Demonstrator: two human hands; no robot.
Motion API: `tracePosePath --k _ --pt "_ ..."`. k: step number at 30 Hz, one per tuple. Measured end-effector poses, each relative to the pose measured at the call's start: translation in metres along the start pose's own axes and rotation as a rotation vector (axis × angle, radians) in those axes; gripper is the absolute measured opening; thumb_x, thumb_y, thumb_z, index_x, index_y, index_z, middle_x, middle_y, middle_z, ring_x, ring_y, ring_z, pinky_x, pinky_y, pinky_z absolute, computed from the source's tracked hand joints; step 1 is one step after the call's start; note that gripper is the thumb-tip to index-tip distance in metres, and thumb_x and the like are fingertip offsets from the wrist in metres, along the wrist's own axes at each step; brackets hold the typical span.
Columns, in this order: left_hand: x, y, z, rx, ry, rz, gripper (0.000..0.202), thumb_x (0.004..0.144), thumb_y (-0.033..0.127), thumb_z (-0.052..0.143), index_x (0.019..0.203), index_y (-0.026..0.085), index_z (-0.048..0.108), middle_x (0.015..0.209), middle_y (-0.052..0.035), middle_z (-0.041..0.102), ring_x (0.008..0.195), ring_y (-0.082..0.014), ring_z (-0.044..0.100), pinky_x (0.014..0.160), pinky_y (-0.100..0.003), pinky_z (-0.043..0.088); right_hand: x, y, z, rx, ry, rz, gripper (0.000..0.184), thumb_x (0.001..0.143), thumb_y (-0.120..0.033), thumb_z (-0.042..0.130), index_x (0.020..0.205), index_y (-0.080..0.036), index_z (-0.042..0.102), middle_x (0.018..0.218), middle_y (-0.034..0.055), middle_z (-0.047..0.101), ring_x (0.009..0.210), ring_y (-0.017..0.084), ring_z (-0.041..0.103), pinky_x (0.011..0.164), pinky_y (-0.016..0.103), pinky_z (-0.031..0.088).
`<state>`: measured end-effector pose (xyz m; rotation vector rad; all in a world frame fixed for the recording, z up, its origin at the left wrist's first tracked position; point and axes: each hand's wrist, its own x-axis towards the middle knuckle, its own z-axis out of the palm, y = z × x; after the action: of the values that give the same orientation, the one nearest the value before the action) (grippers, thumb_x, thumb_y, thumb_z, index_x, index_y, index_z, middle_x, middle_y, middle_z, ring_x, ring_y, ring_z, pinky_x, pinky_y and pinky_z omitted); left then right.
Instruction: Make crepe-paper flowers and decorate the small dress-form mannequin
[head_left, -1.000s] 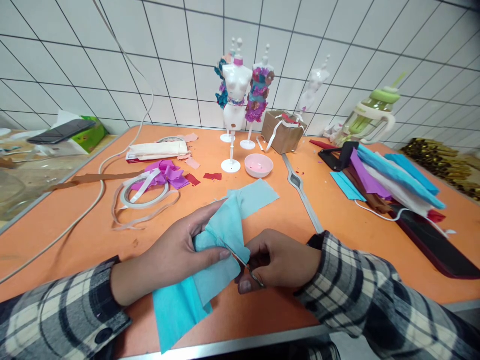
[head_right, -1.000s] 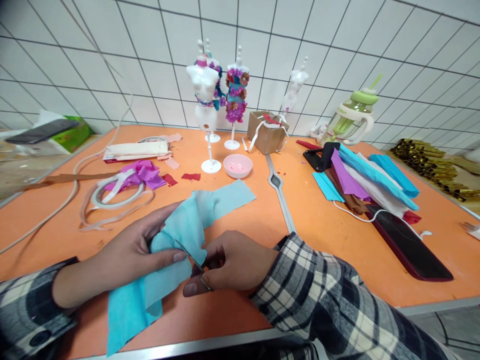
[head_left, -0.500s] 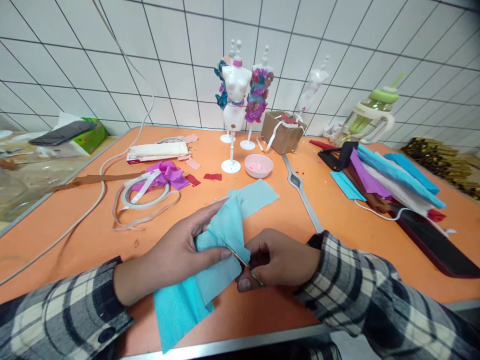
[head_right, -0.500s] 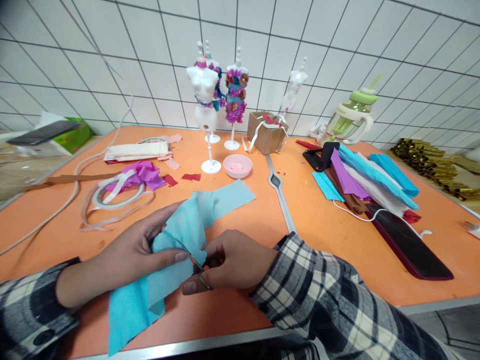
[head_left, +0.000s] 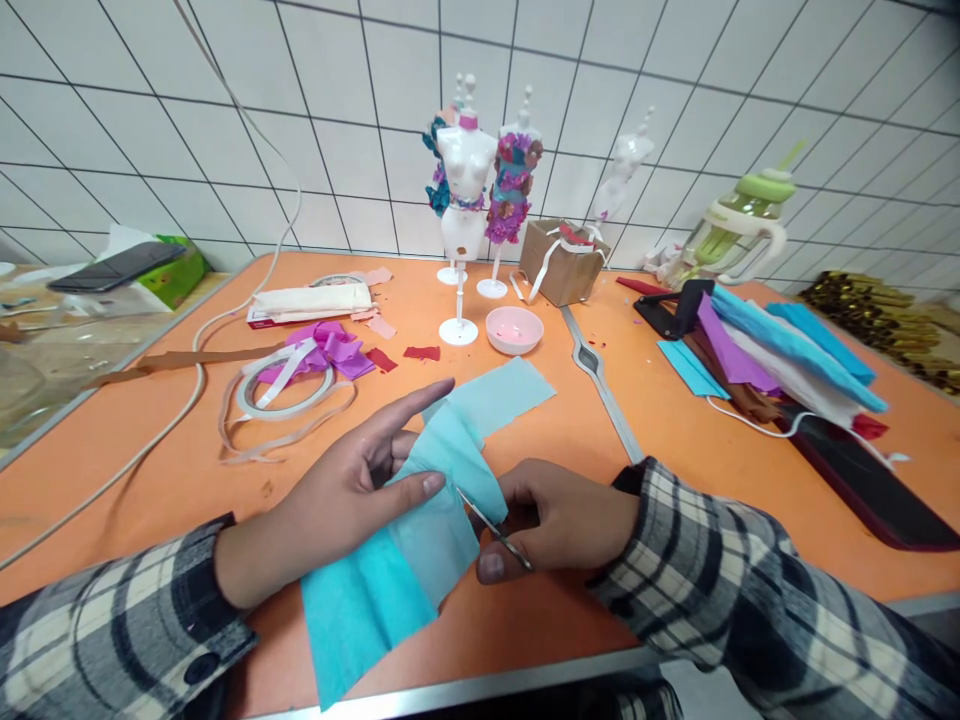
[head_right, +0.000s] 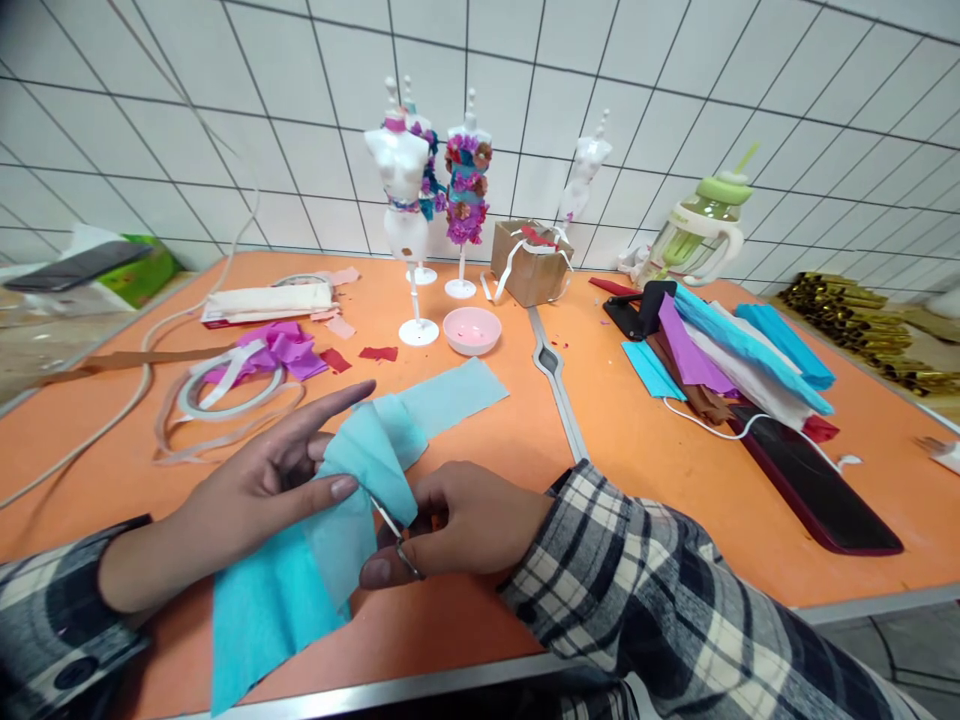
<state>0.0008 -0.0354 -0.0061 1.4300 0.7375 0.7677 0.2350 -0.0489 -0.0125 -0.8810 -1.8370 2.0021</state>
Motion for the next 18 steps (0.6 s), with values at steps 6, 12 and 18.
tracePosePath --k 6,12,18 --pt "-0.001 0.005 0.001 0.163 0.004 0.063 0.067 0.091 0.026 0.065 0.151 0.03 0.034 0.081 0.0002 0.074 0.066 -0.0153 0.07 0.055 -0.019 0.054 0.0 -0.001 -0.001 -0.005 -0.012 0.012 0.042 0.067 -0.051 0.084 0.087 -0.015 0.075 0.068 -0.0026 0.056 0.07 0.013 0.048 0.068 0.026 0.039" --pt "-0.002 0.004 -0.007 0.372 0.018 0.152 0.049 0.082 0.03 0.076 0.129 0.029 0.062 0.099 -0.0037 0.075 0.082 -0.0206 0.071 0.071 -0.027 0.057 -0.001 -0.001 -0.003 0.154 -0.138 -0.029 0.04 0.068 -0.045 0.085 0.091 -0.013 0.077 0.069 -0.0022 0.058 0.066 0.011 0.048 0.063 0.024 0.038" --pt "0.002 0.009 -0.007 0.427 -0.029 0.214 0.01 0.078 0.025 0.077 0.087 0.021 0.076 0.084 -0.0029 0.067 0.078 -0.0174 0.065 0.073 -0.027 0.054 0.0 -0.003 -0.003 0.296 -0.296 -0.035 0.047 0.065 -0.044 0.087 0.093 -0.009 0.074 0.06 -0.0058 0.05 0.058 0.008 0.043 0.064 0.024 0.042"
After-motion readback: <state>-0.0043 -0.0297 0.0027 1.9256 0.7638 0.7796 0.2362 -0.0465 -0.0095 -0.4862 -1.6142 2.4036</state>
